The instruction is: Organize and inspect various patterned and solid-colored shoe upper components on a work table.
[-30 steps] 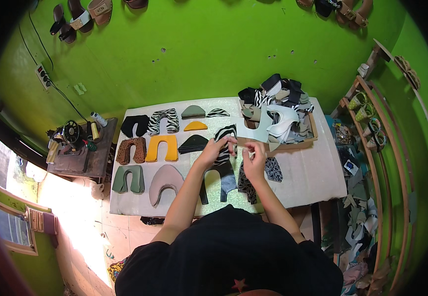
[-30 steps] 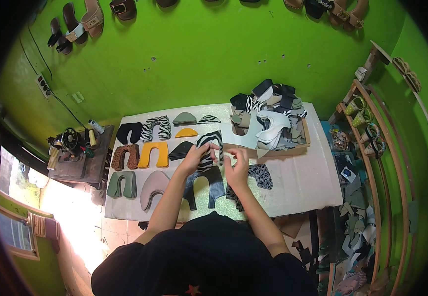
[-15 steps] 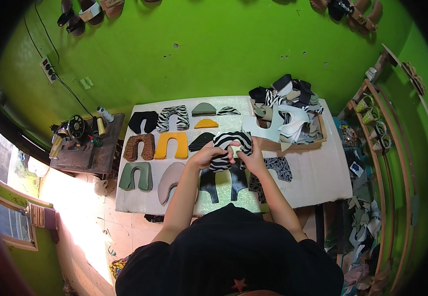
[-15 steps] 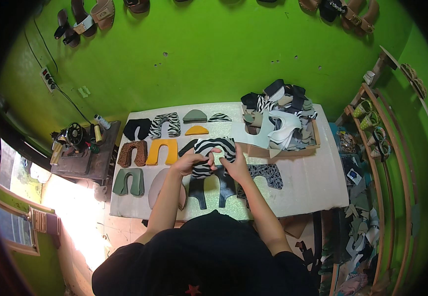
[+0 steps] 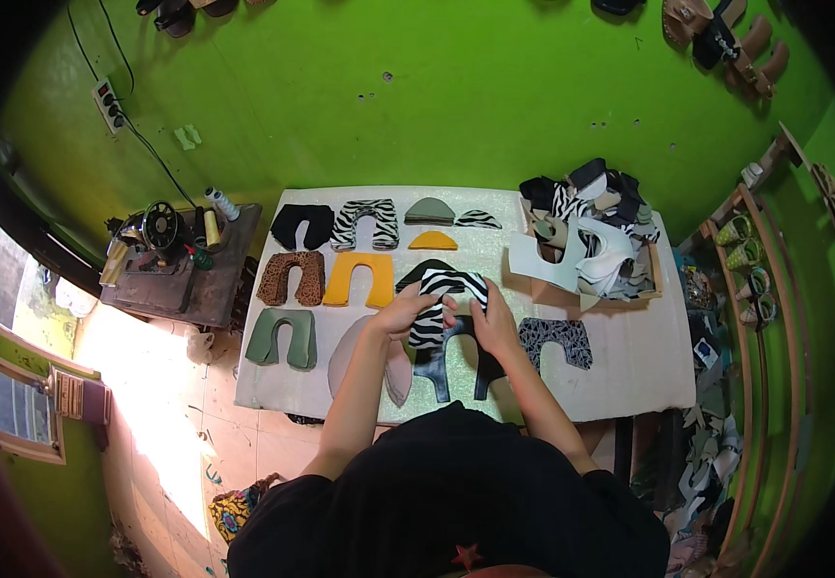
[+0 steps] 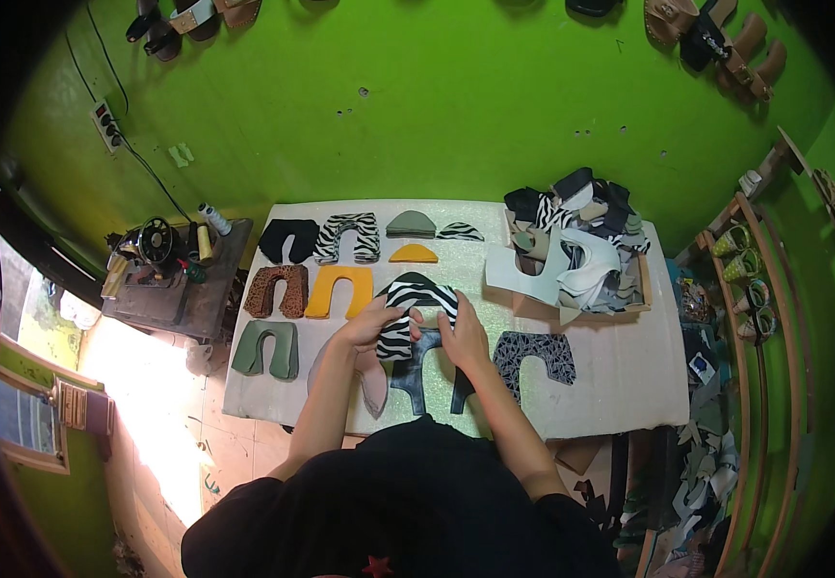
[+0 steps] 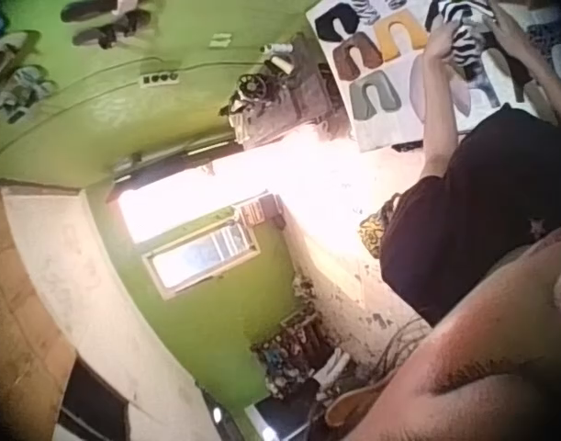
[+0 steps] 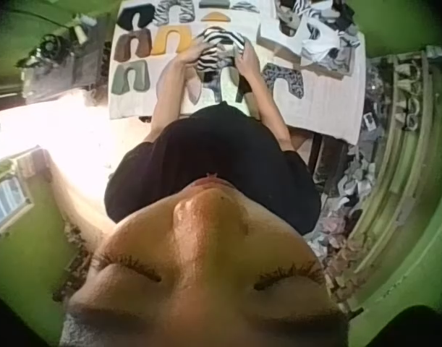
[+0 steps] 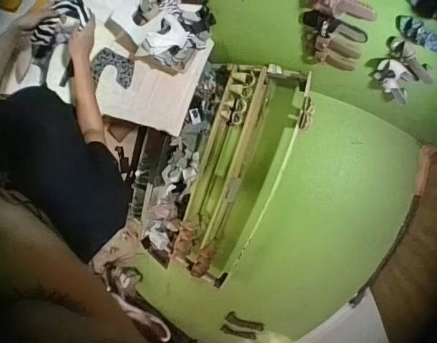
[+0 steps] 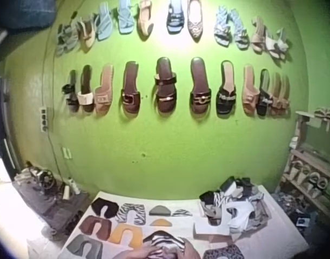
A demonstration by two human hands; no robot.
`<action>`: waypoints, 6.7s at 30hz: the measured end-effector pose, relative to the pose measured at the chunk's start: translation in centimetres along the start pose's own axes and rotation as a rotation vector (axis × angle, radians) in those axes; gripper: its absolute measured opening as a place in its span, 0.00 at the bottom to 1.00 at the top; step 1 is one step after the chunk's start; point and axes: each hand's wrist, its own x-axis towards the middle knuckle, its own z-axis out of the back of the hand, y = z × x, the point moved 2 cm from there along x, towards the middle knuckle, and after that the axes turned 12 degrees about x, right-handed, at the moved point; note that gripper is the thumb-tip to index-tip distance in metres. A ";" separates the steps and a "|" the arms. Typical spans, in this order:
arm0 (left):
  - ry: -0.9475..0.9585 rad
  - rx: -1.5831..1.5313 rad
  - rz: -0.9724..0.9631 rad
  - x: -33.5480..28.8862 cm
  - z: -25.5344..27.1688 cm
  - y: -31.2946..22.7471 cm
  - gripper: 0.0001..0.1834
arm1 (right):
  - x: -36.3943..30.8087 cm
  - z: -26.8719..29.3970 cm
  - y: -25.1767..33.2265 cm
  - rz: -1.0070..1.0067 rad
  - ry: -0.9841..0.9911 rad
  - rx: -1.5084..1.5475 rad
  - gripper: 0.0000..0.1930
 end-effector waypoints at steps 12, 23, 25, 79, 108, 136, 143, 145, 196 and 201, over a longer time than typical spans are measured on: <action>-0.218 -0.012 -0.025 0.1 7.2 -0.1 0.20 | 5.7 -4.4 -2.0 -0.363 0.277 0.445 0.15; -0.323 -0.080 -0.046 1.0 14.1 -0.1 0.21 | 15.7 -12.0 -3.5 -0.129 0.234 0.254 0.15; -0.449 0.088 0.136 0.8 15.5 -0.1 0.21 | 17.0 -13.6 -3.3 0.003 0.149 0.131 0.14; -0.537 1.624 -0.071 9.5 6.8 -1.0 0.22 | 13.4 -4.3 -2.1 0.277 -0.068 -0.034 0.15; -0.313 1.426 -0.405 25.8 -15.0 0.3 0.22 | 15.9 21.0 -13.9 0.013 -0.356 -0.286 0.20; -0.415 1.469 0.085 40.2 -13.8 1.9 0.30 | 26.4 25.9 -16.0 -0.148 -0.538 -0.387 0.12; -0.464 1.352 0.075 39.9 -14.1 1.0 0.18 | 25.1 27.6 -15.3 0.351 -0.557 -0.065 0.09; -0.524 1.334 0.043 39.8 -12.9 1.1 0.18 | 25.0 27.2 -14.6 0.394 -0.506 0.014 0.10; -0.321 0.291 -0.270 16.8 -12.7 -0.1 0.17 | 7.4 15.8 -3.7 0.158 -0.174 0.427 0.18; -0.325 0.332 -0.220 15.5 -13.1 1.5 0.16 | 6.1 14.3 -3.7 0.277 -0.318 0.199 0.17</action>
